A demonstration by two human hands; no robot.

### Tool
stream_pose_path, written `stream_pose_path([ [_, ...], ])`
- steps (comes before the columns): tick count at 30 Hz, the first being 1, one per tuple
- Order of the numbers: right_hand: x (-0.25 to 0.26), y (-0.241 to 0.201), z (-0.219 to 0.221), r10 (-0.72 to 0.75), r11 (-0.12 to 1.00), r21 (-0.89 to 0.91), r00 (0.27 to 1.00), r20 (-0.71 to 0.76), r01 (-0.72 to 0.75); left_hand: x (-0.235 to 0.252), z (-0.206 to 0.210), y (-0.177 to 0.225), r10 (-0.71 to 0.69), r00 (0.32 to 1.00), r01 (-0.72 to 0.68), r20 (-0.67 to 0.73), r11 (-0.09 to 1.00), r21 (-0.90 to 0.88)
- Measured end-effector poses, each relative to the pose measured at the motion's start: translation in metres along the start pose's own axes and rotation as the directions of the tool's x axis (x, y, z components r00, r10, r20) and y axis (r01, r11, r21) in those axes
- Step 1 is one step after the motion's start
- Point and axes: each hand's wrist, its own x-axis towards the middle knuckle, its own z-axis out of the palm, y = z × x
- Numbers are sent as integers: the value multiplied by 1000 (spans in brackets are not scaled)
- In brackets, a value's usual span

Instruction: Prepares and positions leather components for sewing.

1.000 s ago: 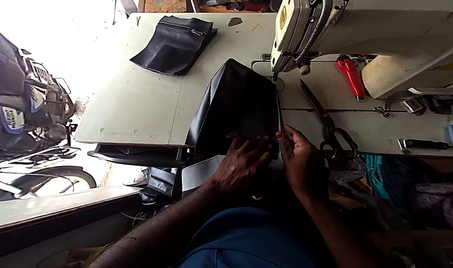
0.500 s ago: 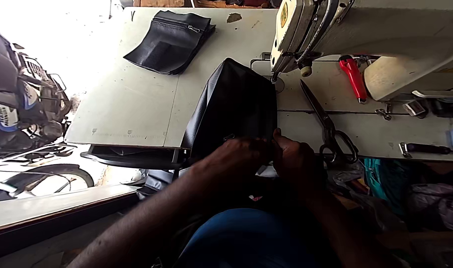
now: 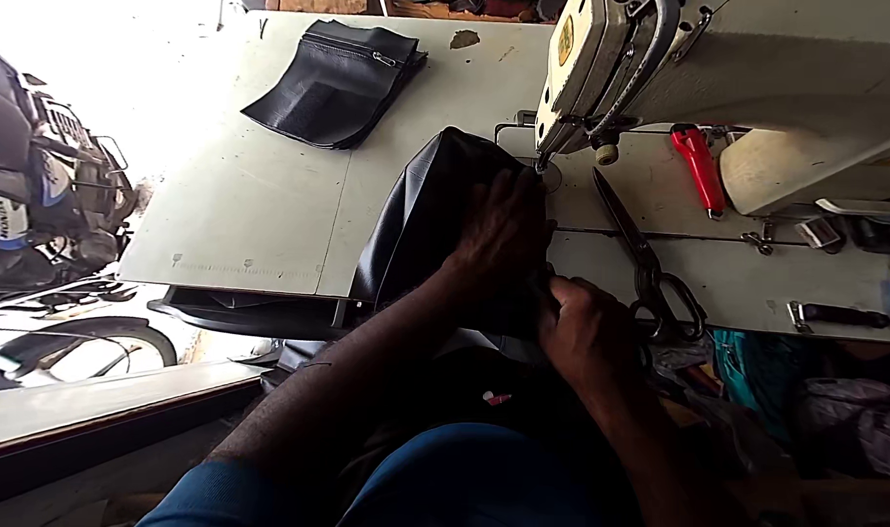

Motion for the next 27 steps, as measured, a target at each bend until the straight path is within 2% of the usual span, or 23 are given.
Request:
stream_pose_path([
  [5, 25, 3, 6, 91, 985, 147, 996, -15, -87, 5, 5, -8, 45, 999, -44, 17, 998, -39],
  [8, 21, -1, 16, 63, 996, 66, 996, -61, -59, 4, 4, -10, 55, 997, -53, 62, 998, -33],
  [12, 12, -3, 21, 22, 1000, 22, 989, -145, -19, -5, 6, -5, 2, 1000, -1, 16, 995, -98],
  [17, 16, -1, 9, 91, 996, 14, 996, -5, -91, -18, 5, 8, -90, 996, 94, 27, 975, -201],
  [20, 19, -2, 8, 71, 997, -40, 996, 48, -69, -17, 2, 7, -69, 996, 81, 60, 973, -216],
  [27, 16, -8, 6, -30, 970, -234, 992, 124, 59, -5, -3, 5, 38, 997, -35, 72, 999, -40],
])
